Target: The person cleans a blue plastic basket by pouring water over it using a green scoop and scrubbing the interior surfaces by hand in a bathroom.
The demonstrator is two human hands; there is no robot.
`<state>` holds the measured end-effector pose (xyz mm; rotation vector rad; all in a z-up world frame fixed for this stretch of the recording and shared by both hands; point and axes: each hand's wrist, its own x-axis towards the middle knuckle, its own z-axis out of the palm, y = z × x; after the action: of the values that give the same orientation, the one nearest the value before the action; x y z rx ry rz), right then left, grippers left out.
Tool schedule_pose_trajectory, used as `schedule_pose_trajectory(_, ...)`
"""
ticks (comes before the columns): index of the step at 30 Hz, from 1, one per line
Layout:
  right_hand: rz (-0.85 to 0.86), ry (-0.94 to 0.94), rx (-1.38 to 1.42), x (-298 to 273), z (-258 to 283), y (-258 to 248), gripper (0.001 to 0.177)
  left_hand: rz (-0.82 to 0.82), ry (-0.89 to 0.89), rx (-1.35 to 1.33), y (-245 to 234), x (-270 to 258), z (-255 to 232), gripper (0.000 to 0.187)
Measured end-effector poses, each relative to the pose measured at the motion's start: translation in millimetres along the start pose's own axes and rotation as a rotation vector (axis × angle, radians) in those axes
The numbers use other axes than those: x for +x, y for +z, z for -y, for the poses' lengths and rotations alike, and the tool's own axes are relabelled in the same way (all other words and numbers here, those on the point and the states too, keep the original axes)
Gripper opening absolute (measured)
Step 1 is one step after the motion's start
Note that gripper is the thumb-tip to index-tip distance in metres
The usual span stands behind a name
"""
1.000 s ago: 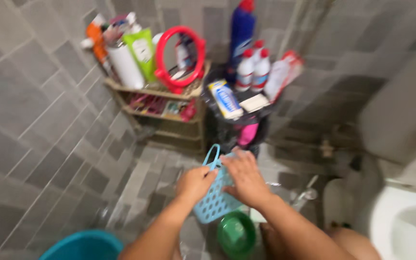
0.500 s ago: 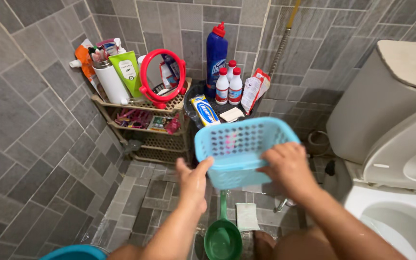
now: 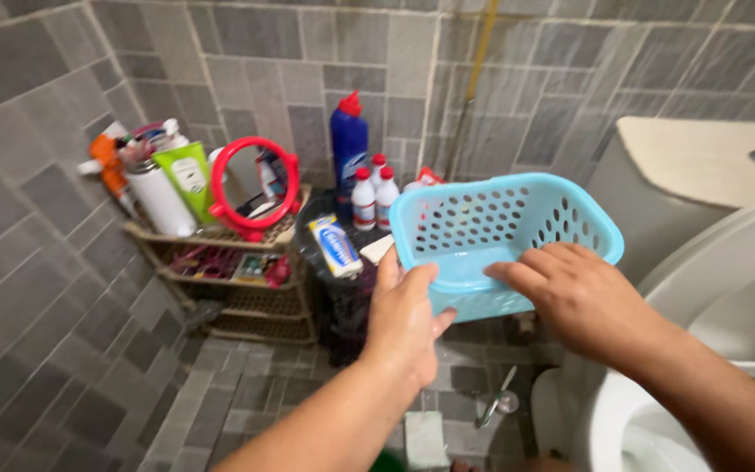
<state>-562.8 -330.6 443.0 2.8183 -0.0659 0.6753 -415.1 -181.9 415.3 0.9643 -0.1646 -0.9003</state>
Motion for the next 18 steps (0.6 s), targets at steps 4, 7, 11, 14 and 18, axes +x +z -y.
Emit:
schedule_pose_trajectory(4,-0.013,0.068,-0.124,9.0,-42.6,-24.1,0.032,0.049,0.048,0.053,58.1,25.5,-6.2,0.050)
schedule_pose_trajectory(7,-0.010,0.235,-0.259,10.9,-83.9,-44.9,0.024,0.131,0.166,0.054,109.8,50.1,-8.1,0.049)
schedule_pose_trajectory(11,0.006,0.405,-0.300,20.2,-145.1,-76.1,0.021,0.236,0.343,0.022,186.5,76.0,-15.5,0.060)
schedule_pose_trajectory(14,-0.038,0.486,-0.197,24.8,-189.1,-99.3,0.031,0.191,0.570,0.214,239.9,84.6,-26.1,0.069)
schedule_pose_trajectory(18,-0.097,0.541,-0.118,22.5,-250.6,-124.3,0.037,0.171,0.460,0.364,294.8,103.4,-26.7,0.076)
